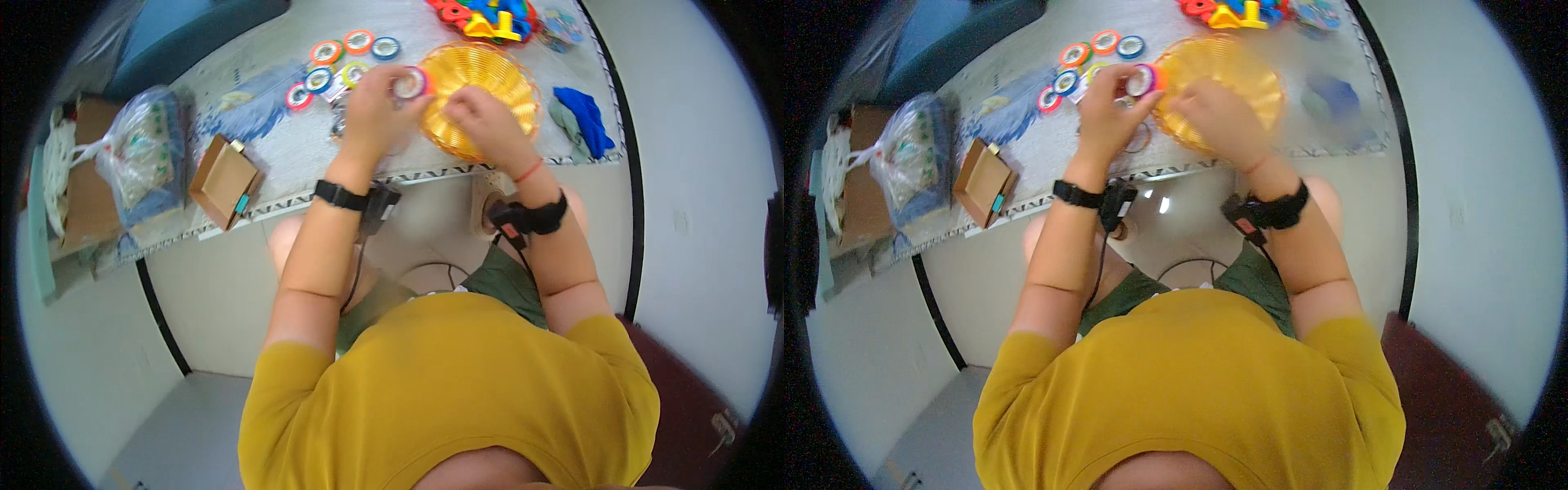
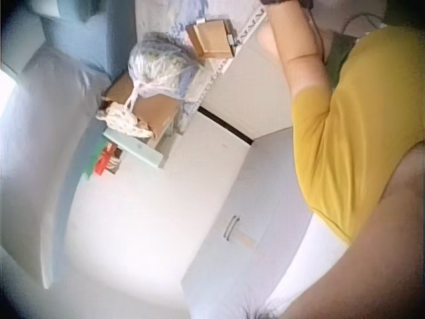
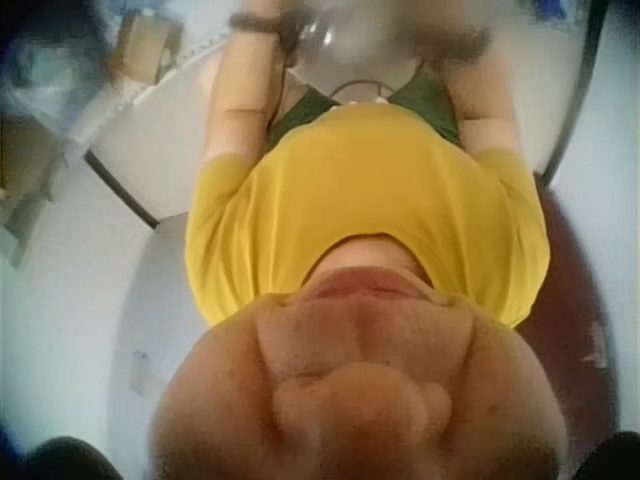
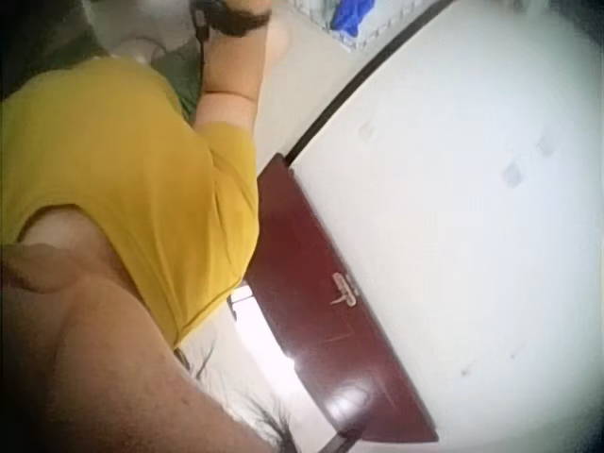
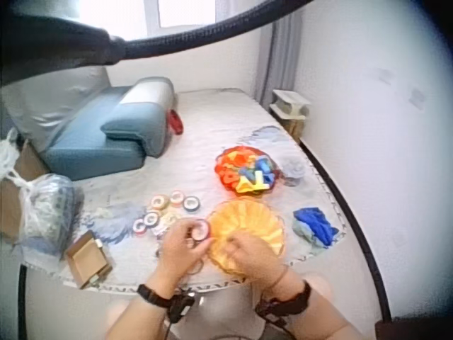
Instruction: The person sits on the floor and organizes craft supplies. They first assemble a structure using colorful plastic interlocking blocks. Then, they pick up a yellow woven basket and place several rolls of decorative tape into it. Finally, they handle a small cardboard box and a string of beads.
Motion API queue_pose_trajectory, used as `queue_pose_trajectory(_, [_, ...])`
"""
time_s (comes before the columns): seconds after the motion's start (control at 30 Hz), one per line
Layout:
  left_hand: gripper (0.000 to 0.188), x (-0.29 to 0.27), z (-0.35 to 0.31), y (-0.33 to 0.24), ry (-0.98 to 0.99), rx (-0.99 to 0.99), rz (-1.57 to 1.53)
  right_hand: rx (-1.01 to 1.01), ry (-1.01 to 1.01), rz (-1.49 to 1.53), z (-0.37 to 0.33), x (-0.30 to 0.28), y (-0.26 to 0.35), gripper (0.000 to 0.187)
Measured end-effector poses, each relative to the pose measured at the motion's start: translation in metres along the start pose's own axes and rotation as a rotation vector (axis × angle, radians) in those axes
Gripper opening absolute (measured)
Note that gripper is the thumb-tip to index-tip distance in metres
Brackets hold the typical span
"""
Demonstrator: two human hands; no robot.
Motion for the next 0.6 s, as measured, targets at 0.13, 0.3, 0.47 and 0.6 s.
queue_pose_trajectory(0.13, [0.041, 0.016, 0.003, -0.021, 0.111, 0.087, -0.039, 0.507, 0.002, 0.870, 0.009, -0.014, -0.003, 0.034])
queue_pose_trajectory(0.3, [0.039, 0.021, 0.002, -0.005, 0.118, 0.209, -0.034, 0.585, -0.061, 0.896, 0.016, -0.005, 0.001, 0.036])
queue_pose_trajectory(0.47, [0.030, -0.042, 0.006, 0.062, -0.104, -0.103, 0.356, 0.429, -0.018, 0.204, 0.005, 0.002, -0.042, 0.037])
queue_pose_trajectory(0.6, [0.023, -0.064, -0.012, 0.118, -0.002, -0.232, 0.631, 0.279, -0.101, -0.073, 0.009, -0.003, -0.035, 0.041])
Point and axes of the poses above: each hand's wrist, its own z-axis towards the middle knuckle, its own x-axis out of the palm, y = z × x, the point moved 2 cm from there along z, towards the middle knuckle, and after that the axes turned 7 degrees about y, right-handed, at the moved point
